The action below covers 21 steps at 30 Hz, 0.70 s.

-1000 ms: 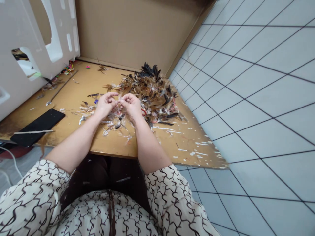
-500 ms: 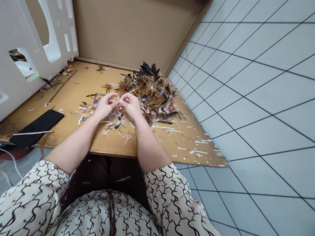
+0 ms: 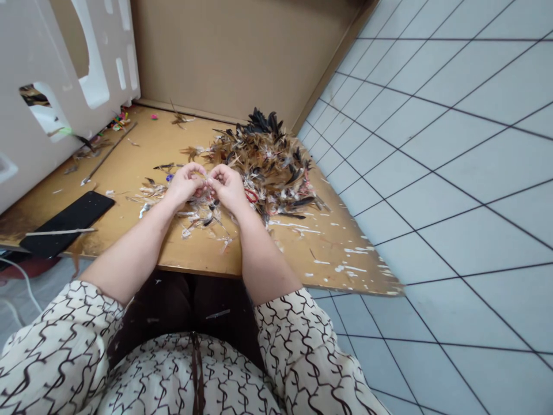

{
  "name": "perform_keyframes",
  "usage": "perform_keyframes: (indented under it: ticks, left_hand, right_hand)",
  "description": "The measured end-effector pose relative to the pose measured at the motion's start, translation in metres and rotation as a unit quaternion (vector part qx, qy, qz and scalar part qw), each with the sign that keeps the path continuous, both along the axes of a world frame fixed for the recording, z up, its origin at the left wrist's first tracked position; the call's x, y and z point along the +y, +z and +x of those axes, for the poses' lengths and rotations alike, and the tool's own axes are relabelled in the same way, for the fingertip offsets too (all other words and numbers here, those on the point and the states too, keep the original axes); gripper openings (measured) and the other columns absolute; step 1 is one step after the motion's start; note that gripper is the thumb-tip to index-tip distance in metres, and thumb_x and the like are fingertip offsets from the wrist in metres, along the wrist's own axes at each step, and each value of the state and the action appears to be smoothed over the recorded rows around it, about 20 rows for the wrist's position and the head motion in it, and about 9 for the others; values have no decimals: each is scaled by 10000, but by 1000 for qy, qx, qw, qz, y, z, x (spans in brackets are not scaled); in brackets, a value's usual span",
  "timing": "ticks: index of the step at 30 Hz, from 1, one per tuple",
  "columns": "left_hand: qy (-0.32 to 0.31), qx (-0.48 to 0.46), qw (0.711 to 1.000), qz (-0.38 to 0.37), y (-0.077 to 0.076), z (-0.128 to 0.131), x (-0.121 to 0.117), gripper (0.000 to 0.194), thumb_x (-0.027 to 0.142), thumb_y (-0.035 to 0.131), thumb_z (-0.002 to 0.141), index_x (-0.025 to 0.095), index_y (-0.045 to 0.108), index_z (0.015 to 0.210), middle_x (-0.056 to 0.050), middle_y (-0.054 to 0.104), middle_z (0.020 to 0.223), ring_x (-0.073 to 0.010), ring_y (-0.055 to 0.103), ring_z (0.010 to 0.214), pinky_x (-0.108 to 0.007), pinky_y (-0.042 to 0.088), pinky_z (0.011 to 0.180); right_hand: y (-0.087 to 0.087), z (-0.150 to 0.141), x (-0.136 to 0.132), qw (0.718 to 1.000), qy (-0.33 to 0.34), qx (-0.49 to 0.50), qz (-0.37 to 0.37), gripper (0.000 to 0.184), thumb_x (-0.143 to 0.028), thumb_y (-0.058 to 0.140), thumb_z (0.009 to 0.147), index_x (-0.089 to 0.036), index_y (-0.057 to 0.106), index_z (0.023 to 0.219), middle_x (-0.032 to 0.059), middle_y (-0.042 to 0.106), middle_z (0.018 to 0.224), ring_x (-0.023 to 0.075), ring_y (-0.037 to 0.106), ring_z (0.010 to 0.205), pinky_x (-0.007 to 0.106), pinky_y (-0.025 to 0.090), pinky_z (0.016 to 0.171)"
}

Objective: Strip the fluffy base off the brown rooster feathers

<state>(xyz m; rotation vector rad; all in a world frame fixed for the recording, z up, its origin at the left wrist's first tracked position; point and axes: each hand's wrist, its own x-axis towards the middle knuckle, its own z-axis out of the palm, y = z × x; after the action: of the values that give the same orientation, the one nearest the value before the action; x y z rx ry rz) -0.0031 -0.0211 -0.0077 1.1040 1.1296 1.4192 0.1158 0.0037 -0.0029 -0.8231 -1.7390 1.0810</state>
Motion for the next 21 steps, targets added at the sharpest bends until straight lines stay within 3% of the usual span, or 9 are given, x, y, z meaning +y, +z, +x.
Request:
perform_keyframes:
  ticks: [7, 21]
  left_hand:
    - [-40, -15, 999, -9, 3, -1, -3, 225, 84, 638, 528, 153, 580, 734, 55, 556, 453, -55, 449, 372, -168, 356, 422]
    - [-69, -30, 997, 3, 0, -4, -2, 289, 158, 730, 498, 140, 596, 753, 31, 603, 509, -71, 517, 421, -187, 419, 466]
  right_hand:
    - [2, 3, 1, 996, 13, 26, -90, 118, -93, 510, 670, -180, 446, 624, -72, 500, 469, 50, 432, 396, 169, 348, 425]
    - [2, 5, 2, 995, 8, 40, -94, 126, -75, 538, 653, -173, 464, 621, -80, 498, 462, 35, 438, 389, 142, 355, 404]
